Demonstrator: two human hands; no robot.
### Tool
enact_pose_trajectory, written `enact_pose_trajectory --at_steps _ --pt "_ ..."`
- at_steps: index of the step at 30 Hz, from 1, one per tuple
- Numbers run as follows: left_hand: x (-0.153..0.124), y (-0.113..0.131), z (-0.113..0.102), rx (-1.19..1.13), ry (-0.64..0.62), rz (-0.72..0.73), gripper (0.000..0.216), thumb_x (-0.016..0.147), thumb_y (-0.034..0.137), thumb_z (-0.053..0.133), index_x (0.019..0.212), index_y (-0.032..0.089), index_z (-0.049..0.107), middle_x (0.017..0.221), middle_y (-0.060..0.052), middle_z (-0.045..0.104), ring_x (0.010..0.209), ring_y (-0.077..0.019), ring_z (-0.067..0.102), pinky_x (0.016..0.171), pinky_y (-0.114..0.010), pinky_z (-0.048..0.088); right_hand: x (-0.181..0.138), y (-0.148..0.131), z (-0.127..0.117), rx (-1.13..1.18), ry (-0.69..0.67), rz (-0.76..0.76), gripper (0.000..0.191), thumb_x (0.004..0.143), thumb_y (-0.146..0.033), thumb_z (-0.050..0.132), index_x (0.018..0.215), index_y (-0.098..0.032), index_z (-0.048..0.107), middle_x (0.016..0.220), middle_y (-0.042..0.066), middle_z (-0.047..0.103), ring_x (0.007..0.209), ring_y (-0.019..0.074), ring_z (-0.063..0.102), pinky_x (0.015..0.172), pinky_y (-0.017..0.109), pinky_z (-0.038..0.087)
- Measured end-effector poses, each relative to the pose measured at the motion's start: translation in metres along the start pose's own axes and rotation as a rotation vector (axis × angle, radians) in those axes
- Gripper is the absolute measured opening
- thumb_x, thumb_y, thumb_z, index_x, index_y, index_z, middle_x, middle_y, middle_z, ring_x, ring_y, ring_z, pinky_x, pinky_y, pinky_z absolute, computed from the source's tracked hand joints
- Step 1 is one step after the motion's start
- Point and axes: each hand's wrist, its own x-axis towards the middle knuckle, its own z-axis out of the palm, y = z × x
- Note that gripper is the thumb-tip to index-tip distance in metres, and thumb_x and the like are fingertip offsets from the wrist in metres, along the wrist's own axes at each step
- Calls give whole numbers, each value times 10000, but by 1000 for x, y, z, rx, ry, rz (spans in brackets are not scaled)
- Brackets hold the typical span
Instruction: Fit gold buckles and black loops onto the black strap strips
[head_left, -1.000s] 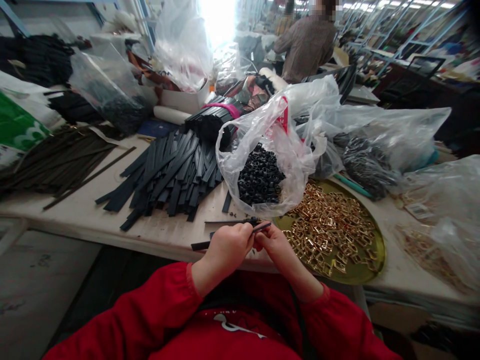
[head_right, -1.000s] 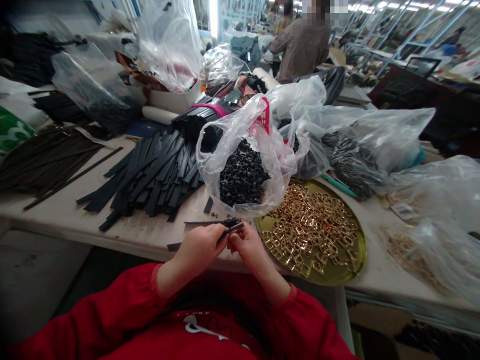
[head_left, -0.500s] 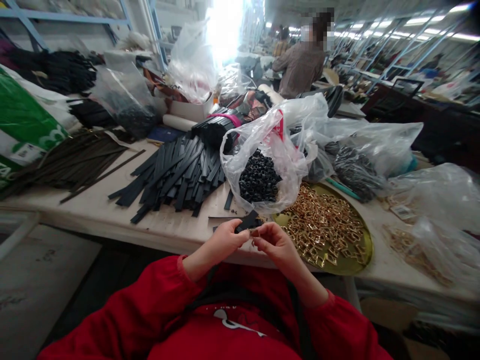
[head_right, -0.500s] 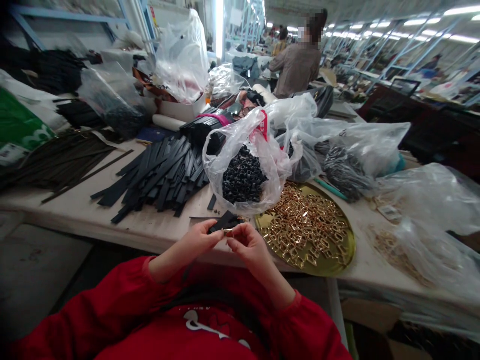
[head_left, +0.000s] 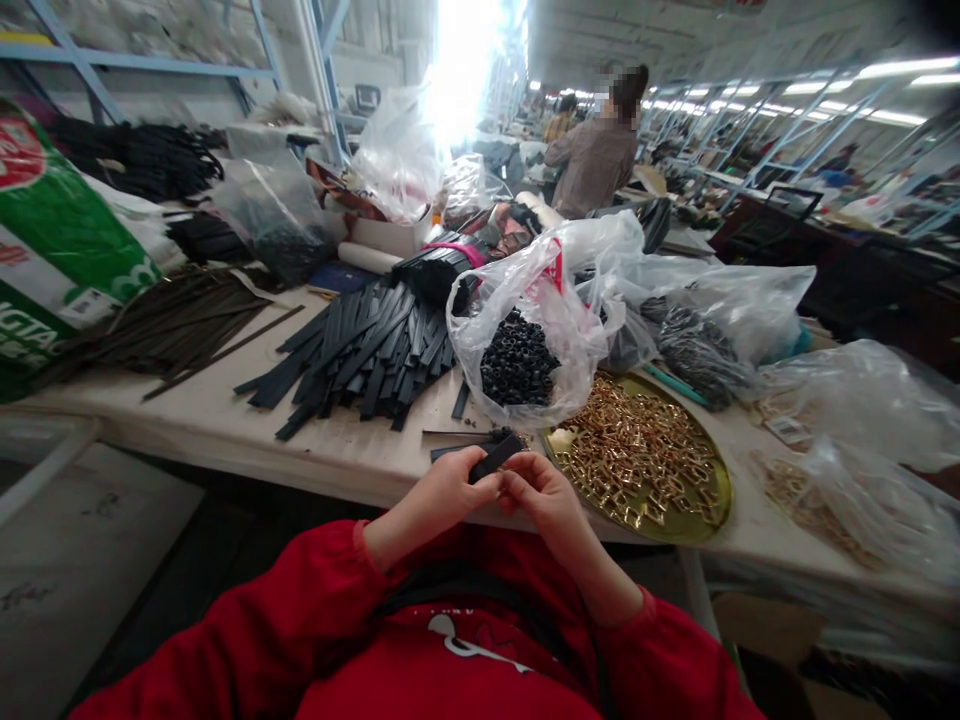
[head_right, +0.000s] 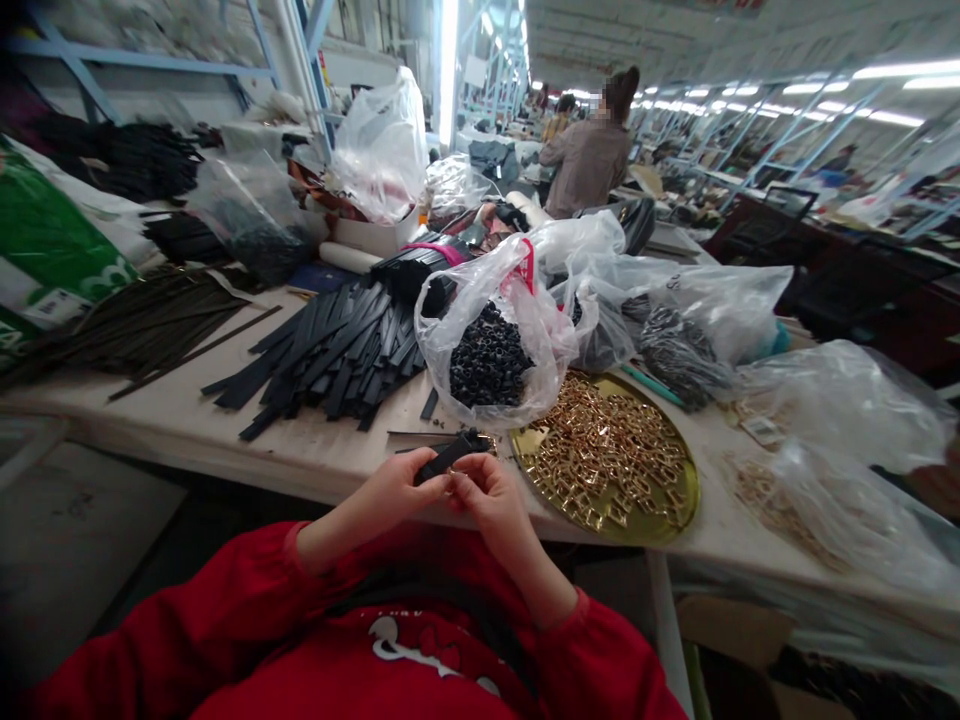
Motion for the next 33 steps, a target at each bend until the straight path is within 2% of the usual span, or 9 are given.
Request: enact_pose_trajectory --at_steps 3,6,8,12,17,20,23,27,33 --pt "1 0 1 8 19 -24 209 736 302 486 774 130 599 672 12 577 612 -121 478 540 -203 343 -3 3 -2 12 -126 103 312 691 -373 662 894 -183 521 596 -41 597 477 78 530 464 204 418" --pt "4 -1 2 22 16 -57 202 738 282 470 763 128 599 667 13 579 609 -122 484 548 -207 347 -5 7 -5 93 -240 170 445 644 -280 709 1026 -213 492 731 -28 624 578 85 565 536 217 450" --pt "6 -3 2 28 -12 -72 202 738 273 466 785 128 599 683 9 583 621 -129 492 549 -211 348 -3 10 -6 67 -208 109 435 627 -253 723 1006 -218 513 714 -39 617 569 78 548 531 206 439" --pt "6 -13 2 43 -94 -26 232 785 328 439 791 141 576 694 9 566 634 -134 496 547 -216 345 5 14 -11 -41 -15 -22 212 646 -281 713 794 -175 604 605 -39 594 534 72 526 515 189 422" --pt "2 -20 -3 143 -111 17 275 854 357 359 805 165 549 678 15 550 626 -129 496 566 -220 348 9 11 -11 313 169 151 262 593 -257 756 814 -205 625 682 -49 596 536 50 537 524 176 467" --pt "0 -16 -1 203 -134 81 251 858 329 373 797 176 564 743 4 586 690 -135 523 615 -221 360 7 13 -3 416 144 240 296 565 -259 775 815 -210 625 677 -54 594 535 44 541 533 169 478" --pt "1 -11 2 206 -147 103 276 865 317 360 756 176 570 742 -1 599 694 -136 534 628 -223 366 2 18 3 276 134 141 244 610 -281 751 795 -193 619 662 -47 598 525 45 529 523 167 459" --pt "2 -6 4 98 -174 39 218 842 292 399 799 169 575 770 -6 627 721 -145 559 653 -232 391 -1 19 5 169 232 -28 196 683 -303 698 800 -195 584 636 -57 576 514 48 506 524 176 431" --pt "-2 -5 4 -165 -118 -50 201 802 349 469 811 156 524 753 -9 600 701 -136 543 639 -234 415 -8 19 8 83 133 -19 201 704 -345 669 746 -189 550 627 -39 574 552 90 522 556 225 431"
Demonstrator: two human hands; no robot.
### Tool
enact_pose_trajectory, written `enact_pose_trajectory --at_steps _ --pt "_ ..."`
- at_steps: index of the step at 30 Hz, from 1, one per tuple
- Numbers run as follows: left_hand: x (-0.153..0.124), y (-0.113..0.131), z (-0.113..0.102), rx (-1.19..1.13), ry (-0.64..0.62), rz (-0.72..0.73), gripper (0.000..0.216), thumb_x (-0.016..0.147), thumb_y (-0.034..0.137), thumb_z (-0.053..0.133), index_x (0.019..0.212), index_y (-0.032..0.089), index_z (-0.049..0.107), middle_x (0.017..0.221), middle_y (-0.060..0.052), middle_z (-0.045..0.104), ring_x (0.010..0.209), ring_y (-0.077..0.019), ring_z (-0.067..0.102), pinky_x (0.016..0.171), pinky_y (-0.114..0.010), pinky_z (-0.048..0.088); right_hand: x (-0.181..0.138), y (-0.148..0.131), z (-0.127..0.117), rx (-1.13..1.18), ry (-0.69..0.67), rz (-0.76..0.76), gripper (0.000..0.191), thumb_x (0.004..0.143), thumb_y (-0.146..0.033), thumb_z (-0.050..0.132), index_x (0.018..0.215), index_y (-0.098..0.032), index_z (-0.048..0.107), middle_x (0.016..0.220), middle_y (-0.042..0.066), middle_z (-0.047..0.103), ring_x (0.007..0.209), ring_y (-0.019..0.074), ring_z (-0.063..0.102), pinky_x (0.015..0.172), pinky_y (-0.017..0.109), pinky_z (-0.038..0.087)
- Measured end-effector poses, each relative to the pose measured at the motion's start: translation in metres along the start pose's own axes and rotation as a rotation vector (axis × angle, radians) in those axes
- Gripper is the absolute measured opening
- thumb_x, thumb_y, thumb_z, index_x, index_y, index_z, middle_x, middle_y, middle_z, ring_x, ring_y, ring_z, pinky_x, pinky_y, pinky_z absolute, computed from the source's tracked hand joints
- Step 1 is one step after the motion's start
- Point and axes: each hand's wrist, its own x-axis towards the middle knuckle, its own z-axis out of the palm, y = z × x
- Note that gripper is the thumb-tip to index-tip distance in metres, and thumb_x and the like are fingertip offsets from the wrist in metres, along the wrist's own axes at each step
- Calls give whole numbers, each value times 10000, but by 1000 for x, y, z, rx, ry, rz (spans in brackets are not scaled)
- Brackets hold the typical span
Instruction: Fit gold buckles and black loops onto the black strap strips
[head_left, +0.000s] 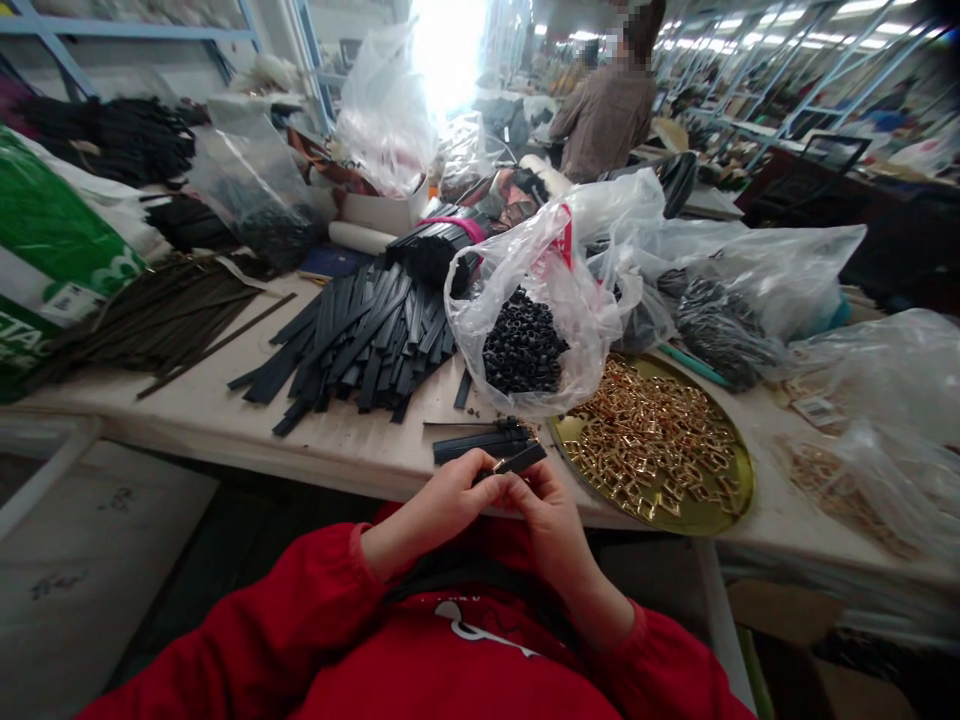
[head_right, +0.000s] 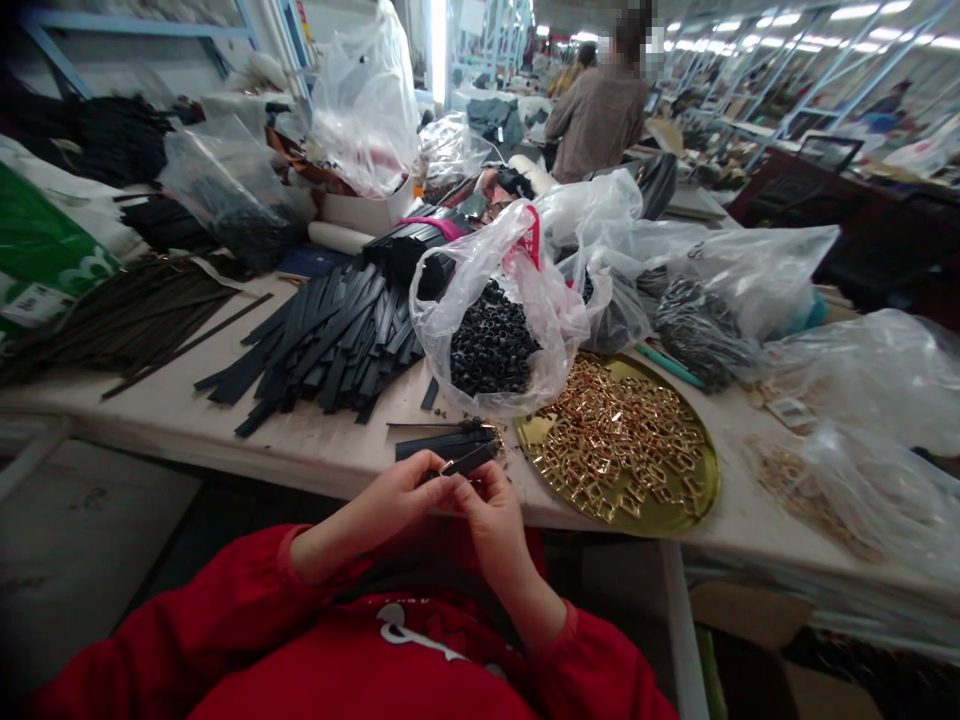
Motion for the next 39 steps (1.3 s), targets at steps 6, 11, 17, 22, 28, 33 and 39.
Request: enact_pose_trajectory --at_steps 6,11,17,22,28,33,39 --pt "-5 -1 4 -236 -66 -153 191 768 355 471 751 166 450 603 50 484 458 -61 387 433 -181 302 -3 1 -1 137 -67 128 211 736 -393 609 717 -199 528 583 -34 570 536 118 529 576 272 450" --pt "-10 -1 11 -251 -17 -213 222 756 382 467 723 164 444 571 49 488 417 -54 349 398 -182 258 -6 5 -1 -105 10 -41 180 762 -370 572 743 -194 544 639 -20 582 568 119 514 587 264 427" --pt "-13 0 14 -21 74 -66 210 761 317 460 631 155 493 588 22 528 553 -93 452 519 -201 351 -7 4 -7 -226 20 -89 146 699 -295 644 749 -185 561 647 -26 580 591 118 510 589 251 410" --pt "-12 4 12 -197 -14 -171 209 761 352 454 677 161 459 547 48 490 406 -53 359 400 -182 267 -2 -5 -5 190 -214 213 148 696 -293 635 742 -177 556 611 -25 594 518 109 535 558 257 431" --pt "-7 0 13 -301 -23 -212 229 749 381 478 702 159 445 566 39 519 394 -39 368 394 -170 265 3 1 -5 214 -157 191 119 702 -268 627 734 -192 541 587 -49 577 487 97 520 534 239 420" --pt "-2 -4 14 -289 -19 -244 185 737 342 475 702 164 438 556 44 514 394 -45 372 391 -170 268 2 7 -9 -89 -11 6 90 715 -279 612 747 -208 565 645 -27 583 558 123 511 571 262 409" --pt "3 -6 16 -87 53 -135 140 734 269 464 648 160 471 580 20 534 506 -79 451 475 -190 336 2 11 -17 -427 107 -275 69 707 -266 631 747 -219 601 725 3 591 706 163 513 687 286 399"
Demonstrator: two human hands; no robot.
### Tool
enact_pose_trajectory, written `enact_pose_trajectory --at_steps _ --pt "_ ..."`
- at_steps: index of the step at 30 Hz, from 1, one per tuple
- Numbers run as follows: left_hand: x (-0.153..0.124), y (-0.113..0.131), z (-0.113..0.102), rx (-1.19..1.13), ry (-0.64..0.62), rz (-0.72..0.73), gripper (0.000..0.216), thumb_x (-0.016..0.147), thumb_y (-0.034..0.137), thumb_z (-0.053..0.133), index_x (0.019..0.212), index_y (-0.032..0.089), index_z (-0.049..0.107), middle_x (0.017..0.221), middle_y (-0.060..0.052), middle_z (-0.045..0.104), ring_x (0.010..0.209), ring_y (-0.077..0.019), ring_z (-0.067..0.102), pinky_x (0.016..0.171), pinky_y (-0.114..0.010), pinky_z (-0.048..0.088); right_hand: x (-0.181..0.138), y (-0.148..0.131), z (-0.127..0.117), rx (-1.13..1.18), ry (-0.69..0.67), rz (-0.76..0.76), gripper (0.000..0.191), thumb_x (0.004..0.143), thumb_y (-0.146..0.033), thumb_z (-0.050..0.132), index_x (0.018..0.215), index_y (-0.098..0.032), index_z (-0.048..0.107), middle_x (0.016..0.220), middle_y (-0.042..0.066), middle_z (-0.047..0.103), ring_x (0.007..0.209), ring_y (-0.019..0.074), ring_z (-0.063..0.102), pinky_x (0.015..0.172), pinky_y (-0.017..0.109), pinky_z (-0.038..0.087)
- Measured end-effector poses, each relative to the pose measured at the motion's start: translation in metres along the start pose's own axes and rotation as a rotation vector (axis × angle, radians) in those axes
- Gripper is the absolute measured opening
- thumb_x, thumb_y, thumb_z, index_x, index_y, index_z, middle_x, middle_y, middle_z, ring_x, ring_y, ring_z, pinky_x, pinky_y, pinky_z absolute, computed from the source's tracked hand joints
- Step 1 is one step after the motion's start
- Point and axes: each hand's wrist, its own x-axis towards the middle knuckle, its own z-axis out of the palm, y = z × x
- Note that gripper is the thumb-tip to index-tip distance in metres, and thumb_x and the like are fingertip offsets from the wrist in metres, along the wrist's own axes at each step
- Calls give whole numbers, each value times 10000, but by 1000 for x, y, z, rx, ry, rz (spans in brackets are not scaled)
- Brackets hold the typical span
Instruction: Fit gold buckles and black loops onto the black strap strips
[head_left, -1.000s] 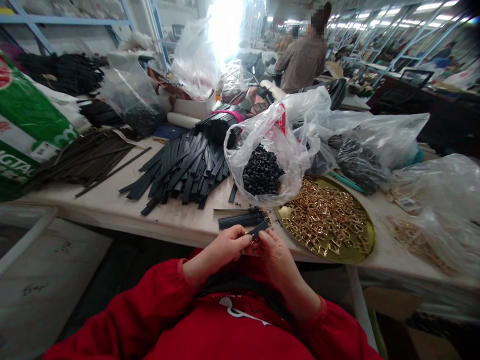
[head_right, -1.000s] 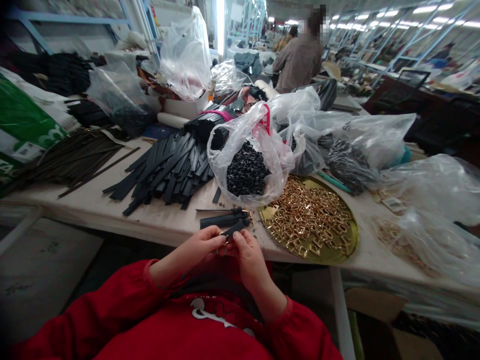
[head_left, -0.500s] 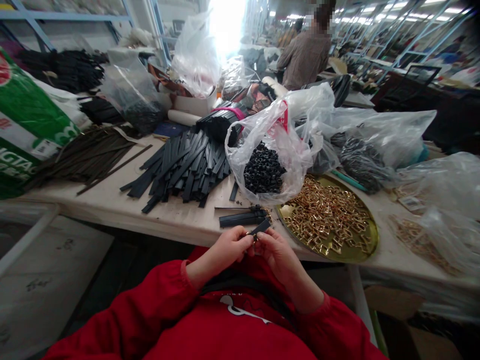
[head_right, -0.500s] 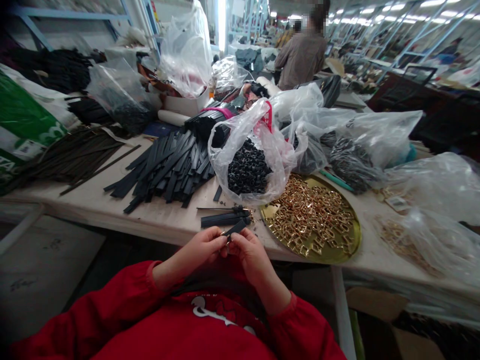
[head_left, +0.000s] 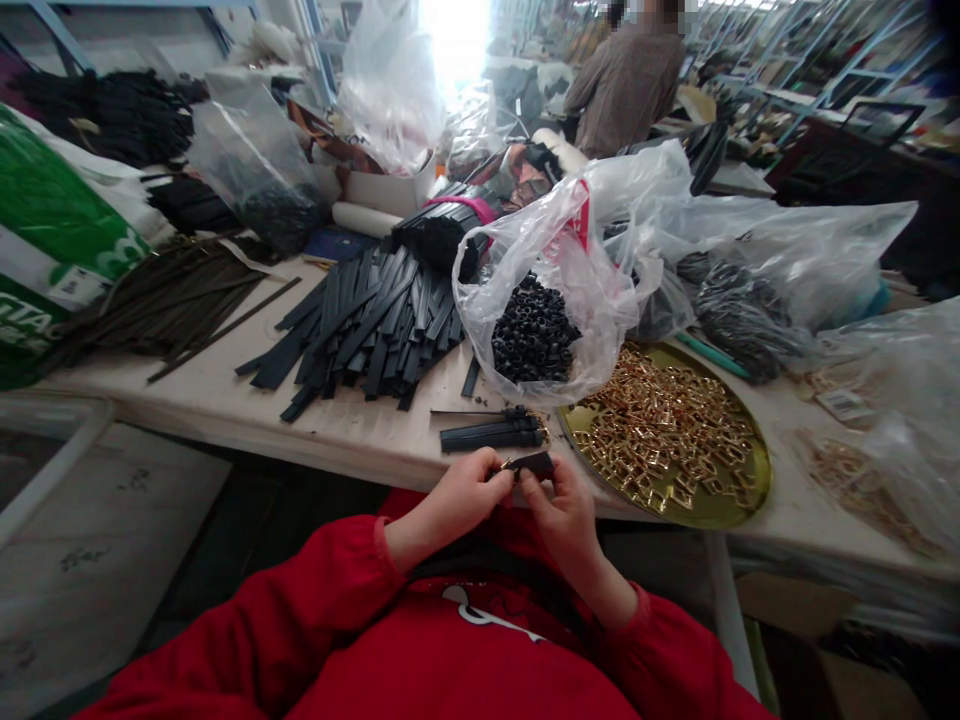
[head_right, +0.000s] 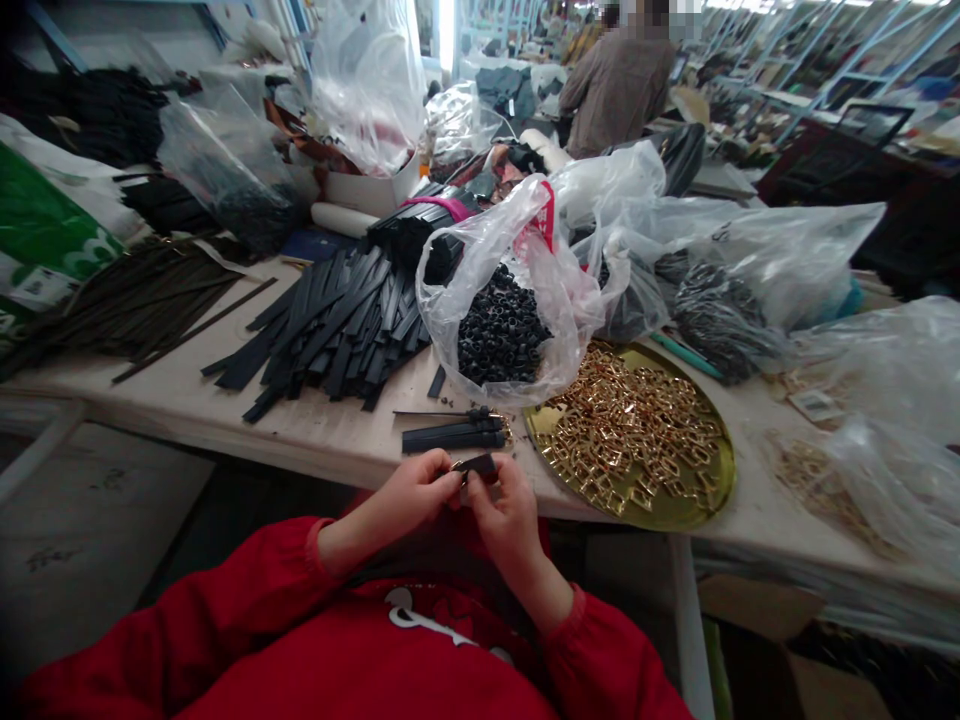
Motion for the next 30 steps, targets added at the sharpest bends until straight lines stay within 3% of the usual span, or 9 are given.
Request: enact_pose_trajectory --at_steps 4,7,14,20,24,30 --pt "-1 3 1 -137 -85 -72 164 745 317 462 704 158 467 573 33 529 432 -61 403 427 -186 301 7 -3 1 389 -135 304 104 724 -290 596 755 -195 567 686 -12 591 597 126 510 591 260 418" --pt "-3 6 0 -240 -133 -82 206 742 356 485 709 154 461 573 36 527 428 -49 398 439 -181 302 11 -6 2 571 -177 423 117 694 -276 617 729 -195 540 622 -35 564 508 103 478 507 242 412" --pt "-3 3 0 -255 -119 -127 235 726 382 506 702 154 460 563 35 530 412 -47 386 431 -188 282 9 -7 2 540 -100 422 127 666 -248 657 711 -180 559 633 -43 578 518 76 491 503 204 404" --pt "-7 3 0 -285 -126 -138 248 733 389 492 703 143 474 572 37 513 423 -45 380 434 -187 274 7 -14 1 644 -296 539 148 680 -274 644 727 -187 533 581 -44 578 497 106 542 529 246 428" --pt "-11 4 -1 -292 -130 -154 234 730 373 489 673 146 473 542 48 490 415 -47 376 432 -189 267 5 -20 1 641 -378 529 172 652 -191 671 763 -179 539 671 -37 604 533 81 538 544 212 407" --pt "-14 6 -1 -269 -150 -170 252 732 389 478 672 145 481 522 51 495 401 -46 374 432 -191 268 4 -10 -2 586 -361 468 166 721 -314 628 782 -177 556 664 -26 603 543 98 540 578 247 426"
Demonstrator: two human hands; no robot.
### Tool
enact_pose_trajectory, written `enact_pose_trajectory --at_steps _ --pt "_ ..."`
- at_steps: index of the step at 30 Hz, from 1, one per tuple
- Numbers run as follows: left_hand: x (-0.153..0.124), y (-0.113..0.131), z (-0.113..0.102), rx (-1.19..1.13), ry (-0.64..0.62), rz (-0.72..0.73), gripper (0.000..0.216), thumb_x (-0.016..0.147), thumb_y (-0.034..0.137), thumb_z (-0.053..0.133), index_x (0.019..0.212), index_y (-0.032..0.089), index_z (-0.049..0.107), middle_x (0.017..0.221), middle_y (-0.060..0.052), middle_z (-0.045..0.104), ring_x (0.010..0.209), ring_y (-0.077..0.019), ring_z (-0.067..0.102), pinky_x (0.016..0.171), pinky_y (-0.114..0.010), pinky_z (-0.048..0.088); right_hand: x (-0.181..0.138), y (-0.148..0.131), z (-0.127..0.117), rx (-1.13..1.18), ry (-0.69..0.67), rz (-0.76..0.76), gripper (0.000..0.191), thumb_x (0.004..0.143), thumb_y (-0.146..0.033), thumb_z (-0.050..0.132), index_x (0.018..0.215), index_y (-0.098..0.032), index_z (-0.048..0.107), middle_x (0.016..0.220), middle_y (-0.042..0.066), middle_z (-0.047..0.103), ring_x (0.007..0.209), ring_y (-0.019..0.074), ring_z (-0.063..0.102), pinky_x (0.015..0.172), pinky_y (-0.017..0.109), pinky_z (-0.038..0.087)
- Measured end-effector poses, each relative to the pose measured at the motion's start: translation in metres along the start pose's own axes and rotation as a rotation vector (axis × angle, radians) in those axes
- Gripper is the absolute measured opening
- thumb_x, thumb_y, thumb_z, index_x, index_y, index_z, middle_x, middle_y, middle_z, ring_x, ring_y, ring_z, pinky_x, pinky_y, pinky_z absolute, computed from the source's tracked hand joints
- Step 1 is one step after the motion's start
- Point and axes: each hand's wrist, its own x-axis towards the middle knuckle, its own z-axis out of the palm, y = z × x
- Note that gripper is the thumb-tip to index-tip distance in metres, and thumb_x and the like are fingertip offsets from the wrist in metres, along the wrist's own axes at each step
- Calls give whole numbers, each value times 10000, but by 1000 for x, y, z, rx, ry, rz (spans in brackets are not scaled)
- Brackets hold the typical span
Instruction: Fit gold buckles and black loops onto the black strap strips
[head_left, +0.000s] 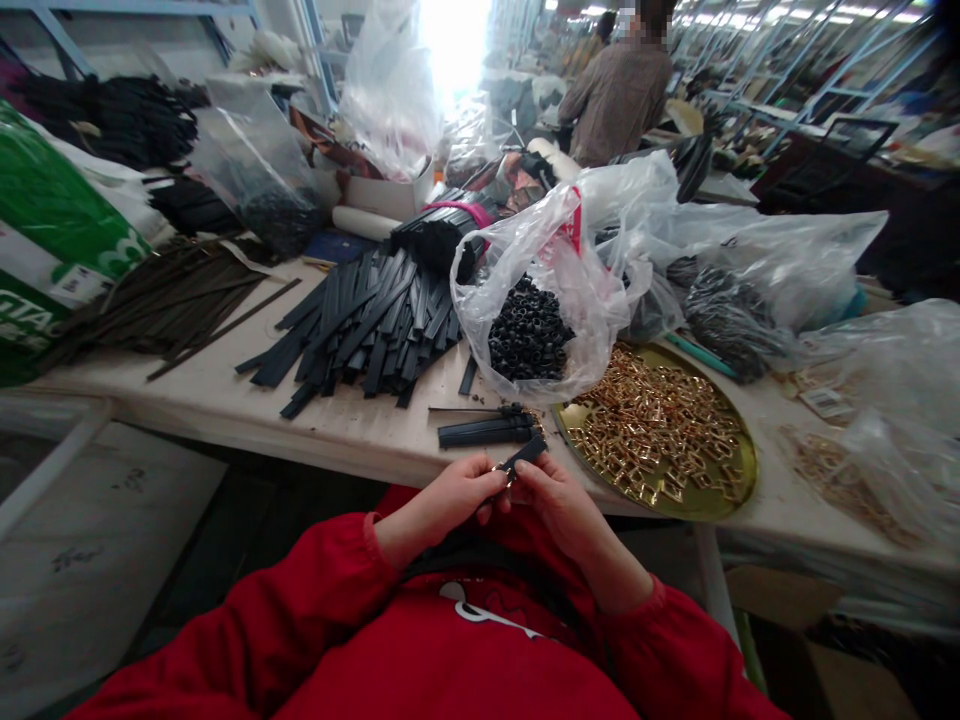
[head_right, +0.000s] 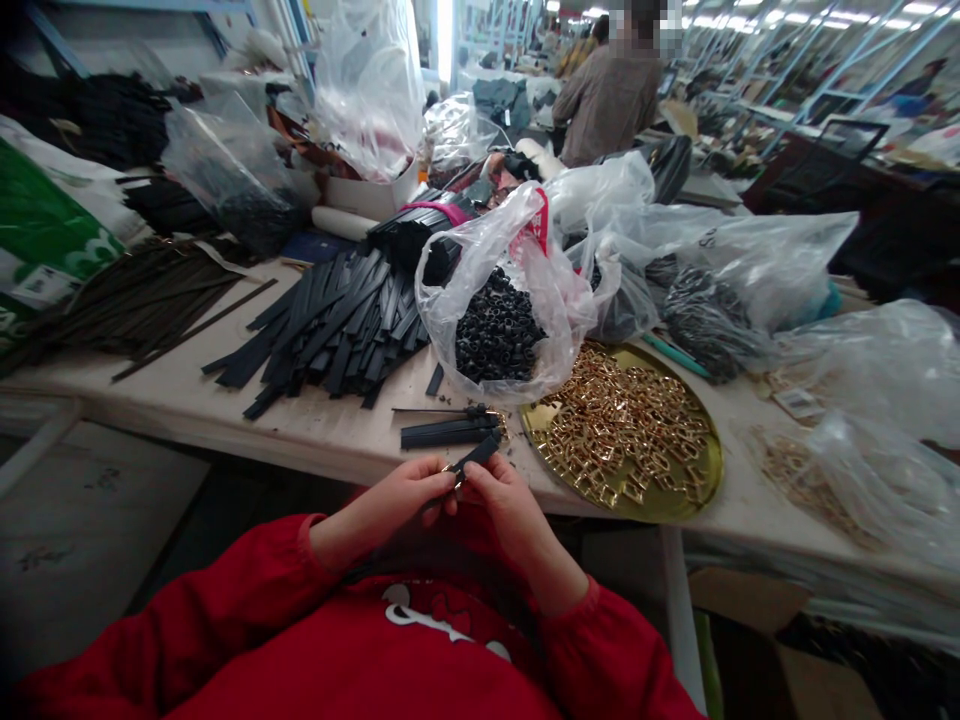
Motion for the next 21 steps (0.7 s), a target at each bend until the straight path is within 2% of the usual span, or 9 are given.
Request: enact_pose_trajectory --at_steps 5,9,12,17,21 --pt "1 -1 0 -1 -2 -23 213 732 353 479 687 145 480 543 40 532 403 -49 406 440 -192 284 5 5 -7 -82 146 -76 208 679 -347 672 725 -166 581 628 -40 566 530 70 471 536 209 383" --pt "1 0 0 1 -4 -25 220 739 358 483 691 143 485 537 41 532 399 -48 405 440 -190 284 6 4 -9 -121 163 -91 214 687 -360 666 718 -168 579 611 -41 552 532 72 459 534 209 370" --pt "3 -2 -2 -15 -28 -11 240 737 375 491 696 139 486 581 27 551 410 -47 417 451 -191 310 4 2 -9 -126 117 -56 212 709 -366 650 761 -176 573 646 -34 576 553 82 492 564 225 388" --pt "8 -7 -7 40 -46 48 285 748 413 497 701 132 500 622 15 555 415 -43 421 418 -184 293 1 -2 -5 -72 -70 37 197 704 -256 671 854 -171 576 667 -20 603 588 88 535 582 220 393" --pt "12 -9 -12 120 -64 94 306 773 434 479 737 132 516 626 17 552 395 -40 387 385 -183 261 3 -5 -3 101 -49 95 255 650 -171 691 880 -190 582 693 -27 626 570 94 564 577 229 431"
